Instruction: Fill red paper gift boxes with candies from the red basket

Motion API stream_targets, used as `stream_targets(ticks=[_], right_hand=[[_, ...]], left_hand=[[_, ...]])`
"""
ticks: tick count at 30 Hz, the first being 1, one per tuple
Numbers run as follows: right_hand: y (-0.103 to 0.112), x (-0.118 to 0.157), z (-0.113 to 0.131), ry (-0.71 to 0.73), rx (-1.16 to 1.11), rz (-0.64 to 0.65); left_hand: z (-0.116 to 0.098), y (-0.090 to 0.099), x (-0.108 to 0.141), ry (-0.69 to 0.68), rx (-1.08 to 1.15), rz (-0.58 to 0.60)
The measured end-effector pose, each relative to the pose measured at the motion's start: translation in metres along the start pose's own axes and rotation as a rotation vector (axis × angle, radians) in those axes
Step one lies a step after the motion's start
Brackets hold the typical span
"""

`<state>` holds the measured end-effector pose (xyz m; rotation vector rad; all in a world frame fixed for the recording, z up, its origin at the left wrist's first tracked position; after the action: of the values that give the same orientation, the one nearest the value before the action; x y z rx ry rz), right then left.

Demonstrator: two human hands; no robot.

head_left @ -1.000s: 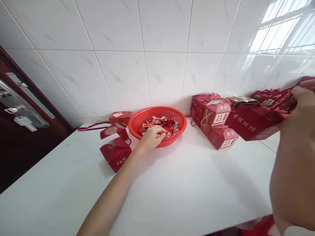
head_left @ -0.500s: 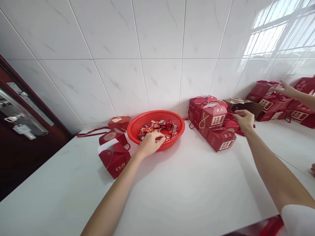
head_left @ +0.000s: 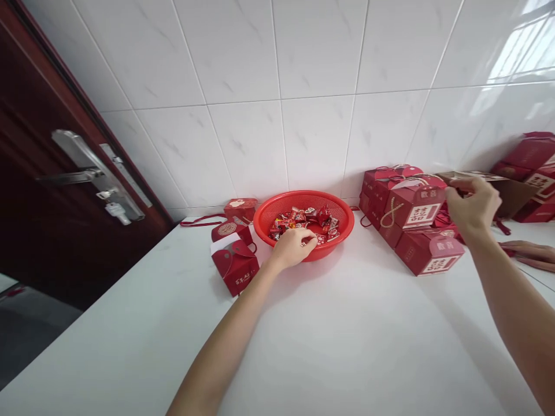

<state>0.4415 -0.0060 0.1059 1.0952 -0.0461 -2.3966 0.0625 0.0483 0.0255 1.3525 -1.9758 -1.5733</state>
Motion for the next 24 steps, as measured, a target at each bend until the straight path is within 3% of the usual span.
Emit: stream_targets(ticks=[3, 6, 7, 10, 12, 14, 16, 18, 21, 24], right_hand=[[0.005, 0.021, 0.057, 0.136, -0.263, -0.133], [-0.001, 0.07, 0.12, 0.408, -0.519, -0.039], [-0.008, 0.092, 0.136, 0.454, -0.544, 0.031], [-0.046, 0.175, 0.173, 0.586, -0.685, 0.532], [-0.066, 0.228, 0.178, 0.599, -0.746, 0.75], [-0.081, 0.266, 0.174, 0.6, -0.757, 0.855], [-0.093, 0.288, 0.166, 0.581, -0.729, 0.931], [-0.101, 0.297, 0.158, 0.544, -0.706, 0.978], [-0.107, 0.298, 0.15, 0.476, -0.696, 1.013], [-0.11, 0.298, 0.145, 0.423, -0.689, 1.051]], left_hand=[[0.001, -0.002, 0.001, 0.007, 0.005, -0.001], [0.001, -0.005, 0.001, 0.009, 0.039, -0.009], [0.002, -0.005, 0.001, 0.01, 0.061, -0.014], [0.006, 0.002, -0.001, 0.002, 0.16, 0.006], [0.014, 0.019, 0.001, -0.006, 0.199, 0.02], [0.029, 0.05, 0.008, 0.01, 0.16, -0.006], [0.052, 0.085, 0.022, 0.091, 0.052, -0.046], [0.076, 0.111, 0.039, 0.19, -0.04, 0.019], [0.114, 0.123, 0.067, 0.435, -0.146, 0.248], [0.132, 0.119, 0.082, 0.572, -0.164, 0.379]])
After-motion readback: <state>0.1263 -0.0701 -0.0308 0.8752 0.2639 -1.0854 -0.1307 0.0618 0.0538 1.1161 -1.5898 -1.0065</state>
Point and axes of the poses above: each hand's wrist, its own x-axis away from the middle knuckle, its own y-axis out of the back of the hand, z = x × y, the point moved 7 cm from there along -x, towards the middle knuckle, and after that the axes turned 13 degrees about -x, right-handed, at the moved point
